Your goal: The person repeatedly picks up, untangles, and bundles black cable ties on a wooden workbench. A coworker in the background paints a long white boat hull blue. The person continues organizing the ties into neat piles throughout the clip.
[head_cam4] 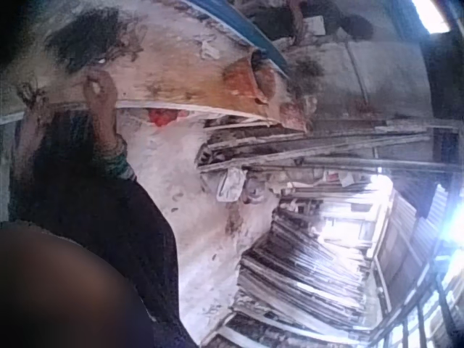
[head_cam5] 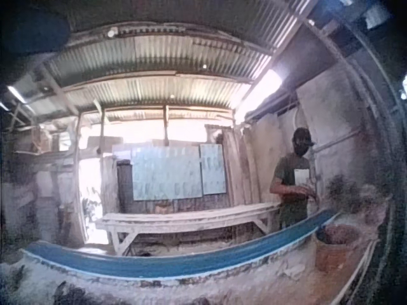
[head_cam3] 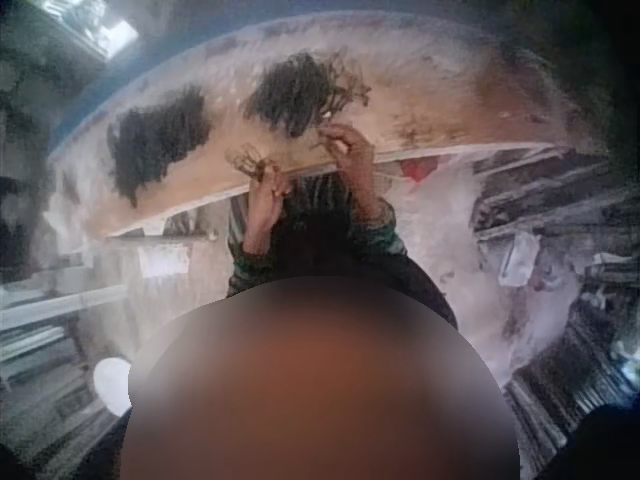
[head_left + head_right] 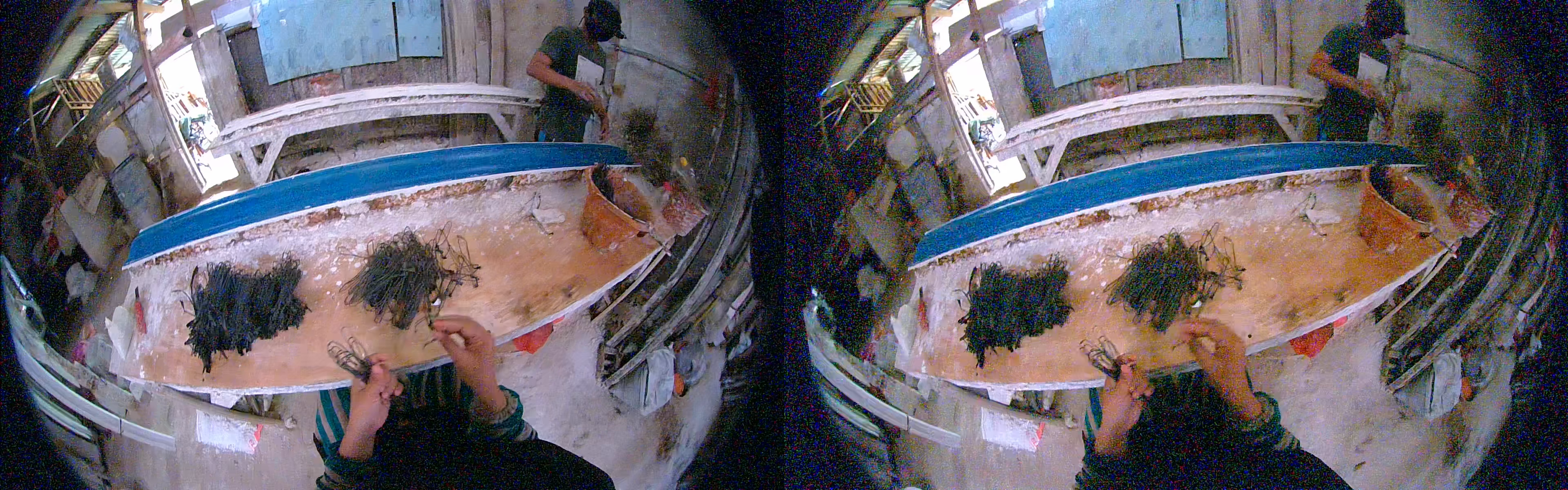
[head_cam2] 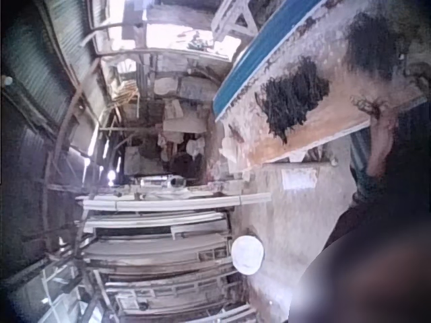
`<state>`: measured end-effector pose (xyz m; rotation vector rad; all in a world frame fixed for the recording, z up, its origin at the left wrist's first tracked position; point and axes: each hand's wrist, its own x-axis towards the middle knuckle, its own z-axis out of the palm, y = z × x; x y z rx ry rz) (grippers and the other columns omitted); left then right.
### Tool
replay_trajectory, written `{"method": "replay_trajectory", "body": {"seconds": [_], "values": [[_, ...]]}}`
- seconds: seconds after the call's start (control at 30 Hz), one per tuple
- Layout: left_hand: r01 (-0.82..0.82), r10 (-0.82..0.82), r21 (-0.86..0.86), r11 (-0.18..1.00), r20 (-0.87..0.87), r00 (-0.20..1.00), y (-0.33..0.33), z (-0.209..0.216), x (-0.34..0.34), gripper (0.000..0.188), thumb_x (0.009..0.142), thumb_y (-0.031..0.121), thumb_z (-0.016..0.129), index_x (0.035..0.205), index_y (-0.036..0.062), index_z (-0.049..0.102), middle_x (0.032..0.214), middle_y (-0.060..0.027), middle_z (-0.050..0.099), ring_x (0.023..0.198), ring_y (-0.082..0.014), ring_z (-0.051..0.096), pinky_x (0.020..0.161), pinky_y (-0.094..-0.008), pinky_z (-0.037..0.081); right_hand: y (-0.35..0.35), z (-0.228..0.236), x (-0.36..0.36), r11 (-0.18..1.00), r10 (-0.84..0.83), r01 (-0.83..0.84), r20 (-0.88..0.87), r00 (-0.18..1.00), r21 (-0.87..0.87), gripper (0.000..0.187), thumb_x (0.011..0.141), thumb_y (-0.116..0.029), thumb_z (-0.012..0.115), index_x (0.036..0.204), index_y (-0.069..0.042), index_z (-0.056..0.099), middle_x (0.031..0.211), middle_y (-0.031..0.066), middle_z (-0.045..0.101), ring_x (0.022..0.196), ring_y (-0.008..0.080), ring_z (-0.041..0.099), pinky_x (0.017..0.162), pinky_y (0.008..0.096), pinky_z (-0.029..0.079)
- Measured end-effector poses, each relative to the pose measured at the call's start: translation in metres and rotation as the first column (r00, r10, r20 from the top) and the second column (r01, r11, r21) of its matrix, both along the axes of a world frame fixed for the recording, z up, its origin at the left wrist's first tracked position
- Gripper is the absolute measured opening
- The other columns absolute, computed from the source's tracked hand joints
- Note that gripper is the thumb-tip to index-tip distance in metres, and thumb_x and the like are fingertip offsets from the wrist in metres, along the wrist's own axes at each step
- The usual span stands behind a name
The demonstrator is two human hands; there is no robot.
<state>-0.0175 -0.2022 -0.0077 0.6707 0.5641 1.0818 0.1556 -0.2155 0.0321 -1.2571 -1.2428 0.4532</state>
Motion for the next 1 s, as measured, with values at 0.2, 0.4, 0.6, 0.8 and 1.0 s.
{"method": "replay_trajectory", "body": {"seconds": [0.2,0.4,0.6,0.8,1.0], "values": [[0.006,0.015,0.154,0.988,-0.136,0.991,-0.008,-0.008,0.01,0.042,0.087,0.038,0.048,0.109,0.003,0.045,0.063,0.0031,0.035,0.055,-0.0083,0.033,0.055,-0.0273,0.036,-0.008,0.002,-0.04,0.977,0.19,-0.203,0.168,0.967,0.063,0.018,0.074,-0.002,0.061,0.092,-0.004,0.062,0.099,0.0129,0.061,0.092,0.0235,0.059,0.079,0.0298,0.046],[0.001,0.009,0.102,0.995,-0.098,0.995,-0.01,-0.016,0.008,0.049,0.084,0.048,0.045,0.098,0.0017,0.048,0.066,0.0026,0.039,0.058,-0.0094,0.035,0.053,-0.0251,0.031,-0.014,0.011,-0.058,0.987,0.096,-0.131,0.308,0.946,0.097,0.028,0.072,0.0,0.059,0.1,-0.005,0.061,0.106,0.0123,0.058,0.094,0.0243,0.059,0.078,0.0303,0.047],[-0.143,0.167,0.181,0.973,-0.125,0.978,-0.007,-0.028,0.007,0.058,0.081,0.051,0.048,0.11,0.0011,0.045,0.087,-0.001,0.049,0.074,-0.0102,0.043,0.063,-0.0242,0.036,-0.005,-0.014,-0.058,0.968,0.132,-0.233,0.591,0.796,0.098,0.036,0.067,0.0,0.056,0.102,-0.007,0.06,0.106,0.0089,0.059,0.093,0.0243,0.057,0.079,0.0334,0.044],[-0.169,0.181,0.127,0.977,-0.094,0.979,-0.002,-0.012,-0.004,0.052,0.084,0.042,0.049,0.115,0.0016,0.044,0.092,-0.0001,0.049,0.079,-0.0092,0.045,0.068,-0.0223,0.038,-0.012,-0.027,-0.059,0.956,0.241,-0.291,0.634,0.734,-0.026,0.033,0.069,-0.002,0.053,0.101,-0.01,0.059,0.105,0.0064,0.059,0.096,0.0234,0.055,0.078,0.0352,0.042],[-0.234,0.234,0.014,0.972,-0.092,0.968,-0.002,-0.01,-0.007,0.031,0.087,0.031,0.049,0.099,0.0026,0.05,0.079,0.0009,0.047,0.064,-0.0081,0.041,0.059,-0.0223,0.037,-0.015,-0.009,-0.056,0.918,0.388,-0.36,0.555,0.736,-0.166,0.027,0.074,-0.003,0.054,0.1,-0.01,0.059,0.1,0.0074,0.061,0.09,0.0275,0.057,0.075,0.0363,0.044]]}}
